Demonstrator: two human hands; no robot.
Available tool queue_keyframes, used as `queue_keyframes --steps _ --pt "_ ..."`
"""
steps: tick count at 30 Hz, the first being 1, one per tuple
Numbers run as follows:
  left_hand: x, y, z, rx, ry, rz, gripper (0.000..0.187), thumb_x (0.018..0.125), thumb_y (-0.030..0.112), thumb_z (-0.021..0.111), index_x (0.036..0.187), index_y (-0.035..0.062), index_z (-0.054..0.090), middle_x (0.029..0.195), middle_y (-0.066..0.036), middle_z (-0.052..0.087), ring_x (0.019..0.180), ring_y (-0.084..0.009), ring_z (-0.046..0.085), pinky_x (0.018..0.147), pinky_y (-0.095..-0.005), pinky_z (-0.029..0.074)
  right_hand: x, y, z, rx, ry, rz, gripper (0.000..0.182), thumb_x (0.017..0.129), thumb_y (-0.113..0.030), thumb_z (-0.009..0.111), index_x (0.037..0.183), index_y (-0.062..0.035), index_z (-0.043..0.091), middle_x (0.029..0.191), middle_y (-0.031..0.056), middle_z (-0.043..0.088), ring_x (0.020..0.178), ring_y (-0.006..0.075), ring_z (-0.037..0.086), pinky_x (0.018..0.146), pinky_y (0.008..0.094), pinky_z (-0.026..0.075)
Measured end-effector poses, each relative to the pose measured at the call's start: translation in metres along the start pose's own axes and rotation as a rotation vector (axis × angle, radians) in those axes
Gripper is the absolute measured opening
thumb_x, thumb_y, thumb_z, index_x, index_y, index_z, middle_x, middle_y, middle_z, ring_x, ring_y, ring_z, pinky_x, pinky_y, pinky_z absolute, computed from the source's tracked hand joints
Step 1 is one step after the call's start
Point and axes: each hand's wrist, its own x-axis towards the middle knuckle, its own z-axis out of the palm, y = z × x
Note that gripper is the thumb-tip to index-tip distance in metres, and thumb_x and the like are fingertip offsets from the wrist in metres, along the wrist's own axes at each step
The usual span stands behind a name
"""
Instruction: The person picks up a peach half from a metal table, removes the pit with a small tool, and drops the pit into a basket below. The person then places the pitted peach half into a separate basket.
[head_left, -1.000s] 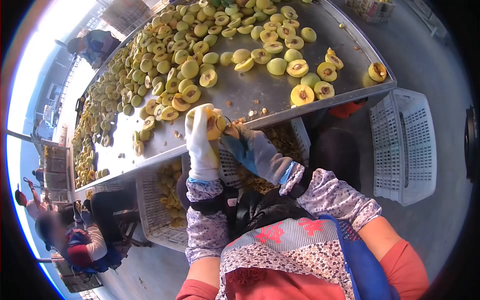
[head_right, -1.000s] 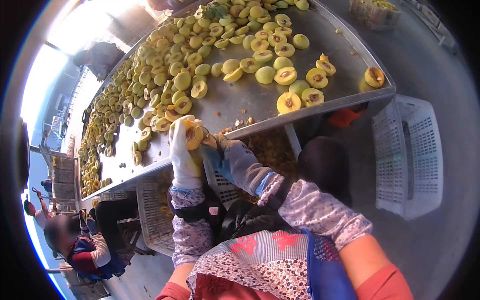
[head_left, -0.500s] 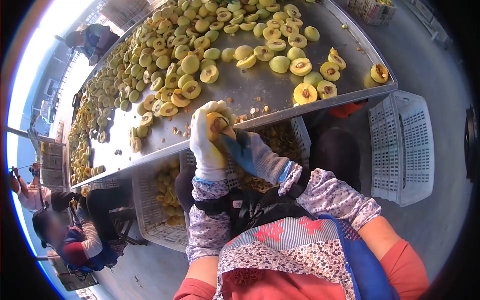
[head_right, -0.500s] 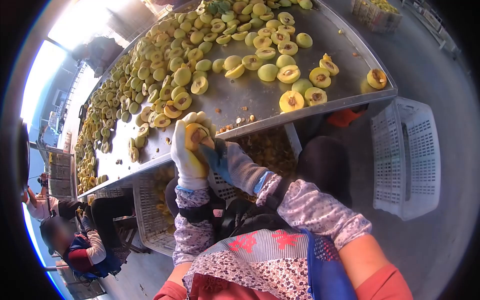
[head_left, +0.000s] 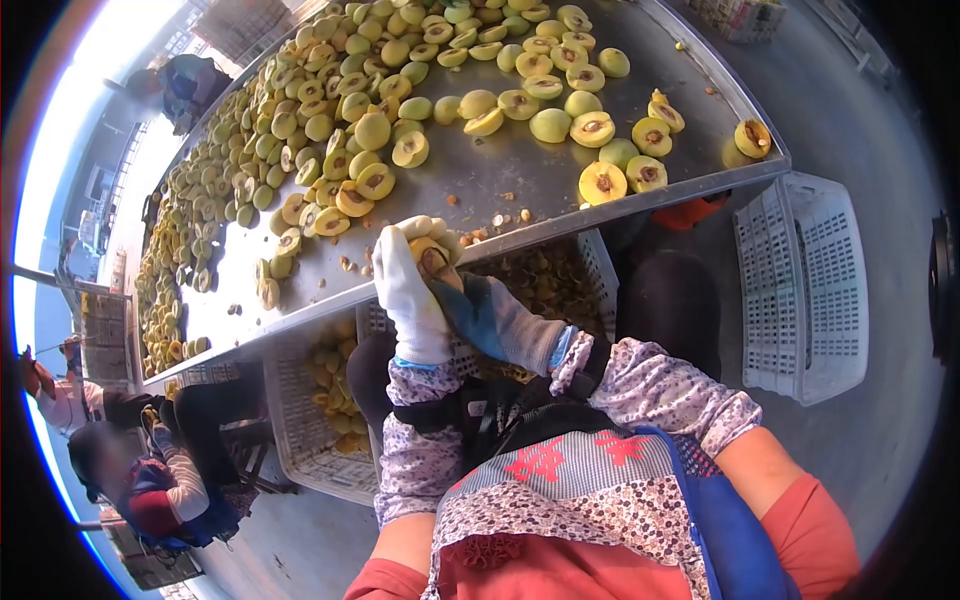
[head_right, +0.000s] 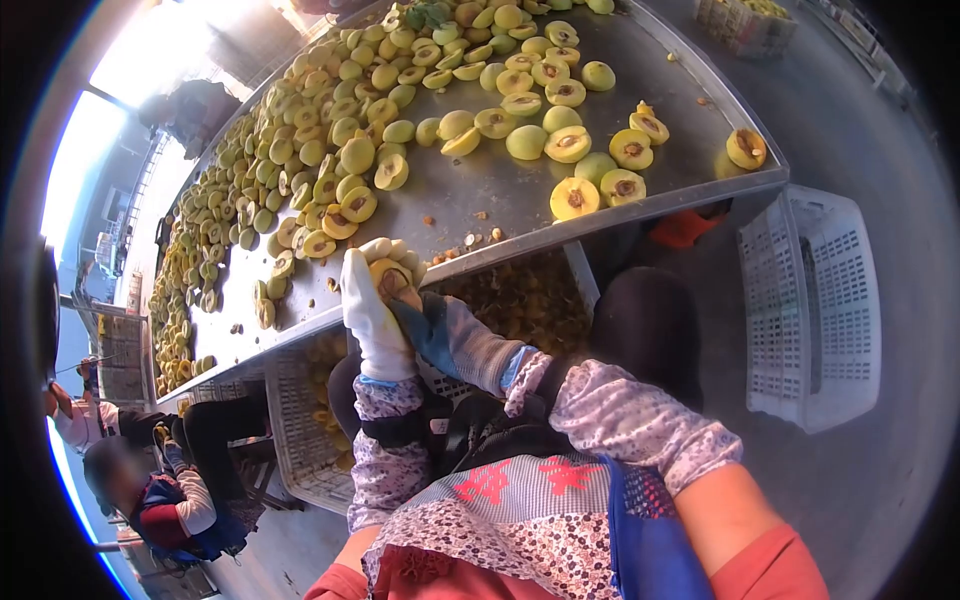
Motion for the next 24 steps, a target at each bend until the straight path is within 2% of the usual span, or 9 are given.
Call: queue_keyframes --steps 3,5,7,10,13,15,16,18,24 --pt "0.004 -0.004 -0.008 0.150 -0.029 0.054 0.027 0.103 0.018 0.042 0.100 0.0006 0.063 0.096 -0.011 0.061 0.080 -0.0189 0.061 0.070 -0.0323 0.056 -0.002 -0.006 -0.004 0.146 -0.069 0.210 0.028 0.103 -0.034 0.047 0.116 -0.0133 0.062 0.096 0.0220 0.069 0.091 0.0414 0.068 0.073 0.0438 0.056" --pt "0.007 -0.010 -0.014 0.213 -0.020 0.055 0.025 0.103 0.015 0.041 0.103 0.0006 0.063 0.096 -0.011 0.060 0.081 -0.0188 0.061 0.072 -0.0314 0.054 -0.008 0.006 0.007 0.093 -0.053 0.101 0.030 0.096 -0.021 0.056 0.124 -0.0117 0.057 0.096 0.0209 0.067 0.087 0.0391 0.069 0.071 0.0415 0.056" --pt "0.007 -0.012 -0.018 0.636 -0.113 0.429 0.024 0.102 0.012 0.042 0.102 0.0007 0.064 0.095 -0.010 0.060 0.082 -0.0185 0.060 0.074 -0.0303 0.052 -0.009 0.006 0.008 0.041 -0.037 -0.008 0.045 0.089 -0.008 0.065 0.132 -0.0101 0.051 0.096 0.0198 0.066 0.084 0.0368 0.069 0.069 0.0393 0.057" --pt "0.003 -0.005 -0.012 0.573 -0.076 0.372 0.024 0.101 0.011 0.043 0.095 0.0008 0.064 0.095 -0.010 0.061 0.081 -0.0177 0.059 0.072 -0.0301 0.051 -0.008 0.001 0.005 0.111 -0.105 0.088 0.048 0.084 -0.005 0.068 0.130 -0.0081 0.052 0.097 0.0213 0.066 0.084 0.0381 0.069 0.068 0.0401 0.057" --pt "0.009 -0.009 -0.022 0.705 -0.214 0.538 0.026 0.102 0.013 0.043 0.091 0.0012 0.064 0.090 -0.010 0.063 0.075 -0.0176 0.059 0.068 -0.0301 0.050 0.003 -0.020 -0.010 0.038 -0.003 -0.058 0.032 0.093 -0.024 0.065 0.117 -0.0035 0.058 0.084 0.0164 0.065 0.071 0.0303 0.068 0.062 0.0370 0.055" --pt "0.003 0.007 -0.008 0.411 -0.174 0.268 0.027 0.102 0.015 0.043 0.091 0.0010 0.064 0.086 -0.010 0.063 0.071 -0.0174 0.059 0.066 -0.0295 0.049 0.015 -0.062 -0.043 0.723 -0.233 0.834 0.051 0.099 -0.052 0.053 0.100 -0.0018 0.060 0.069 0.0079 0.058 0.058 0.0197 0.060 0.054 0.0323 0.051" --pt "0.000 0.012 -0.002 0.116 -0.129 -0.002 0.028 0.102 0.017 0.043 0.092 0.0009 0.064 0.082 -0.010 0.064 0.067 -0.0172 0.059 0.064 -0.0290 0.048 0.013 -0.060 -0.042 0.724 -0.231 0.836 0.051 0.099 -0.052 0.053 0.100 -0.0018 0.060 0.069 0.0079 0.058 0.058 0.0197 0.060 0.054 0.0323 0.051" --pt "0.001 0.011 -0.002 0.161 -0.131 0.021 0.031 0.102 0.020 0.043 0.092 0.0006 0.064 0.080 -0.010 0.064 0.065 -0.0173 0.059 0.063 -0.0288 0.048 0.011 -0.057 -0.041 0.745 -0.293 0.737 0.071 0.096 -0.071 0.040 0.086 -0.0029 0.058 0.062 0.0024 0.051 0.051 0.0122 0.051 0.048 0.0288 0.045" --pt "-0.001 0.017 0.000 0.183 -0.181 -0.015 0.036 0.104 0.026 0.043 0.093 -0.0001 0.064 0.083 -0.011 0.066 0.068 -0.0178 0.061 0.063 -0.0295 0.049 0.012 -0.059 -0.059 0.989 -0.426 0.909 0.071 0.095 -0.072 0.042 0.083 -0.0042 0.058 0.063 0.0035 0.051 0.047 0.0133 0.049 0.041 0.0304 0.041"
